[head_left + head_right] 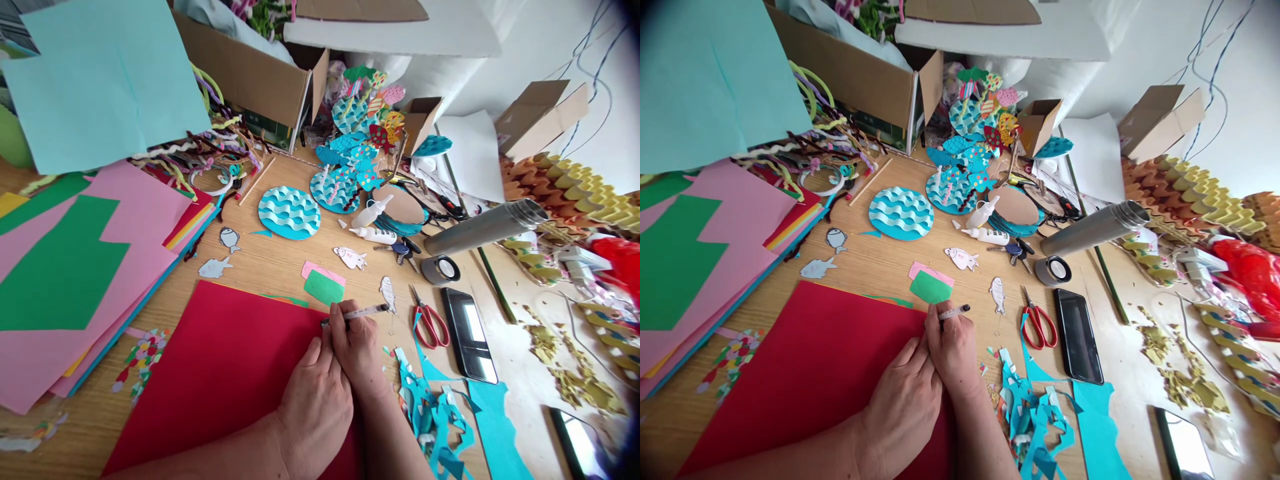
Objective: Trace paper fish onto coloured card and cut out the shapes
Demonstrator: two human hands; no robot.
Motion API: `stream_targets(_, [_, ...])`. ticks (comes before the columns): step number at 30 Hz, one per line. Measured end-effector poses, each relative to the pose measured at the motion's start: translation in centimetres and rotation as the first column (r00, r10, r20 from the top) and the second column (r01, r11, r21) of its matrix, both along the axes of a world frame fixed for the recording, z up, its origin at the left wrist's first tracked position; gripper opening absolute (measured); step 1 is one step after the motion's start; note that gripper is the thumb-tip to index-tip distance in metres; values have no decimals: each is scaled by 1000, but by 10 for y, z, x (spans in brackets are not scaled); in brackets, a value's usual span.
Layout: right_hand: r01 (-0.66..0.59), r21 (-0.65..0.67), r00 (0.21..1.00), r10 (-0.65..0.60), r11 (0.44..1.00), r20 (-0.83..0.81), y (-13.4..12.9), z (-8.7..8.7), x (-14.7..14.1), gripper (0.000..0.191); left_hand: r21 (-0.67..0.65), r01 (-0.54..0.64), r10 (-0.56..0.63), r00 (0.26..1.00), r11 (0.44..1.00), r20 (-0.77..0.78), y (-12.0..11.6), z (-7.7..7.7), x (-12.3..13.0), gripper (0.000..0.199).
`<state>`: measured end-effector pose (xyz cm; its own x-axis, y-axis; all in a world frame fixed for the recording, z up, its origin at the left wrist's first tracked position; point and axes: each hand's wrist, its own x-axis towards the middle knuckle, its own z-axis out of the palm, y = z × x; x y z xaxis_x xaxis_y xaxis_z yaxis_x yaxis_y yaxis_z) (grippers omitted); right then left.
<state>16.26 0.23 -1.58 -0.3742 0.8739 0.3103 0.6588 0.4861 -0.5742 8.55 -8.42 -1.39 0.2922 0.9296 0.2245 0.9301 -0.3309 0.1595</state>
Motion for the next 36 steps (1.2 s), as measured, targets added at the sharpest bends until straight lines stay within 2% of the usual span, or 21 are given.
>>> stream_targets(13, [17,0,1000,-17,1000,-5,-1,0,-1,28,-29,8,-8,1000,1000,-15,-1,1,1,41])
stream_targets(24, [-8,-27,999,7,1000,-43,0,2,-2,28,5,-10,10,1000,1000,4,0,0,1,38])
stream_targets(36, [-22,-13,1000,22,1000,-17,0,2,-1,27,-17,4,-4,1000,1000,-14,-2,-1,1,39])
